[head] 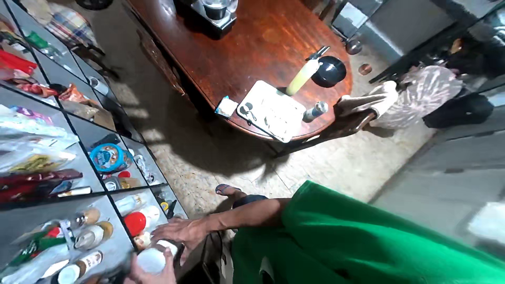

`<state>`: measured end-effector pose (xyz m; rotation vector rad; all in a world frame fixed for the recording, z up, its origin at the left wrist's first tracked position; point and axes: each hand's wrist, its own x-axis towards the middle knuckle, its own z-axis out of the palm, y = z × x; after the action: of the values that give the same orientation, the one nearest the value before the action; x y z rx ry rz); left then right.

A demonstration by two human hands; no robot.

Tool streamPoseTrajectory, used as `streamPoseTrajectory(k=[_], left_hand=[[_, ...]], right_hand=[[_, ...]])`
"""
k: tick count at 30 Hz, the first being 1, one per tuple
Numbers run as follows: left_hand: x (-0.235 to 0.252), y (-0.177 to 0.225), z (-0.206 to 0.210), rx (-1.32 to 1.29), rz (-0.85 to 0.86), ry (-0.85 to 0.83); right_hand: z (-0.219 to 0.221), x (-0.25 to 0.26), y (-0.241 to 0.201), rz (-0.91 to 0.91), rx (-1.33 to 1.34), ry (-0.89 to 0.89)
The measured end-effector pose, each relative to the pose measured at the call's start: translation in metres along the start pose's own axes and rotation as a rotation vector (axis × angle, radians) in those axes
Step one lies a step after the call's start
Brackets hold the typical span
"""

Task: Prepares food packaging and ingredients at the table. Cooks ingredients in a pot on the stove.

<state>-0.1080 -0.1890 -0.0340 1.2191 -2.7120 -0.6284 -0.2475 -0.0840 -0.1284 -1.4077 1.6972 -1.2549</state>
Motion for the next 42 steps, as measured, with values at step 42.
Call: streamPoseTrajectory(k=[42], left_hand=[[-0.344,-0.131,0.03,-1.024,-1.096,0.435]], right_hand=[[0.203,-0.085,-0.107,-0.142,-0.269,-0.534]])
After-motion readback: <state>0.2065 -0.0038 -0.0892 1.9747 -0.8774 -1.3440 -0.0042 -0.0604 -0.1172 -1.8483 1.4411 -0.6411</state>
